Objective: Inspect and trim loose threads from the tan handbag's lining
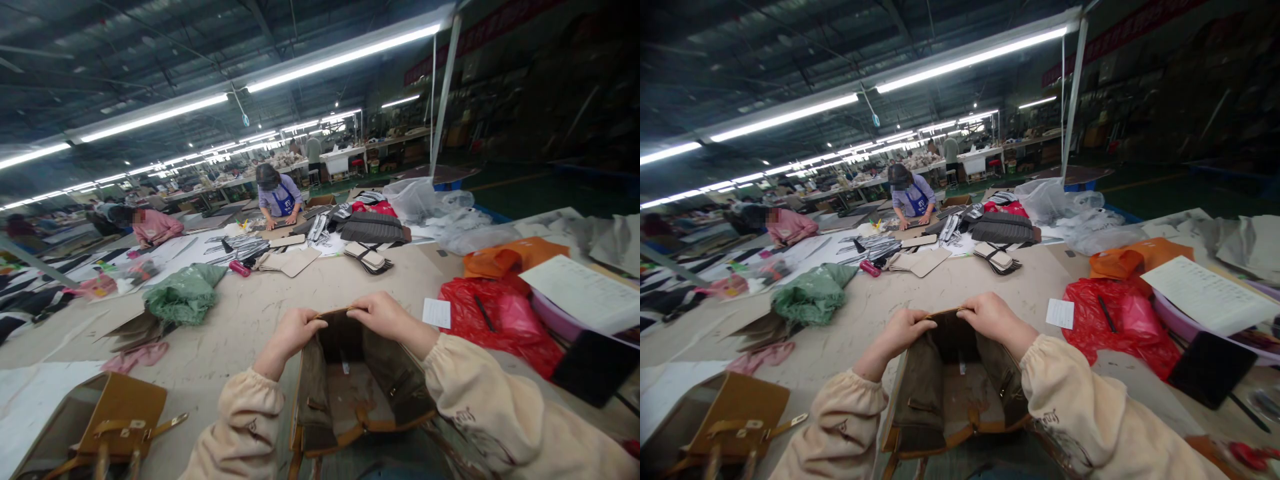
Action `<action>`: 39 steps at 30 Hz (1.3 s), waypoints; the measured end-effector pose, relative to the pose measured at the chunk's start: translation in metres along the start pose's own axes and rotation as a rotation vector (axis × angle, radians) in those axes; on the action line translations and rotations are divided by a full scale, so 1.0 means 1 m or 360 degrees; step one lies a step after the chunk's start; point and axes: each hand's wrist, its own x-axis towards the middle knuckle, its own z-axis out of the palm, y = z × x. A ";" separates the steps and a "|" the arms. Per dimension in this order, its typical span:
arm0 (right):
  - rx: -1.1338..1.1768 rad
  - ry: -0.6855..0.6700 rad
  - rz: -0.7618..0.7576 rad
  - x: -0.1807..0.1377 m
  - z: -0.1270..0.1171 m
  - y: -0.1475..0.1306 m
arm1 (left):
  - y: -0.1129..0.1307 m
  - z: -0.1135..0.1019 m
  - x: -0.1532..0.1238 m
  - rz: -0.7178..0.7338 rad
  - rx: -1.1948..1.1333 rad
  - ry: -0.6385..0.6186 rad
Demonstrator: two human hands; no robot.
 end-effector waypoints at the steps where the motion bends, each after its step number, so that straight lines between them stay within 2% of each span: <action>1: -0.0059 0.0012 -0.0007 0.001 -0.001 -0.001 | -0.001 0.000 -0.003 0.0032 -0.0084 -0.0026; 5: -0.0255 0.0021 -0.0013 0.003 -0.003 -0.005 | 0.001 0.002 -0.015 0.0107 -0.0158 0.0089; 10: -0.0456 -0.0039 0.0073 0.004 -0.005 -0.007 | 0.008 0.007 -0.021 -0.0009 0.0284 0.0306; 18: -0.0710 -0.0014 0.0060 0.000 -0.003 -0.019 | 0.016 0.014 -0.011 -0.0206 0.0788 0.0401; 21: -0.0681 -0.0029 0.0057 -0.001 -0.003 -0.020 | 0.019 0.015 -0.010 -0.0270 0.0822 0.0435; 26: -0.0479 -0.0207 -0.0027 -0.004 -0.010 -0.014 | 0.018 0.019 -0.015 -0.0313 0.0778 0.0448; 32: -0.0188 -0.0143 -0.0134 -0.006 -0.012 -0.011 | 0.017 0.020 -0.017 -0.0322 0.0761 0.0461; 39: -0.0269 -0.0080 -0.0064 -0.004 -0.008 -0.008 | 0.020 0.022 -0.017 -0.0340 0.0711 0.0447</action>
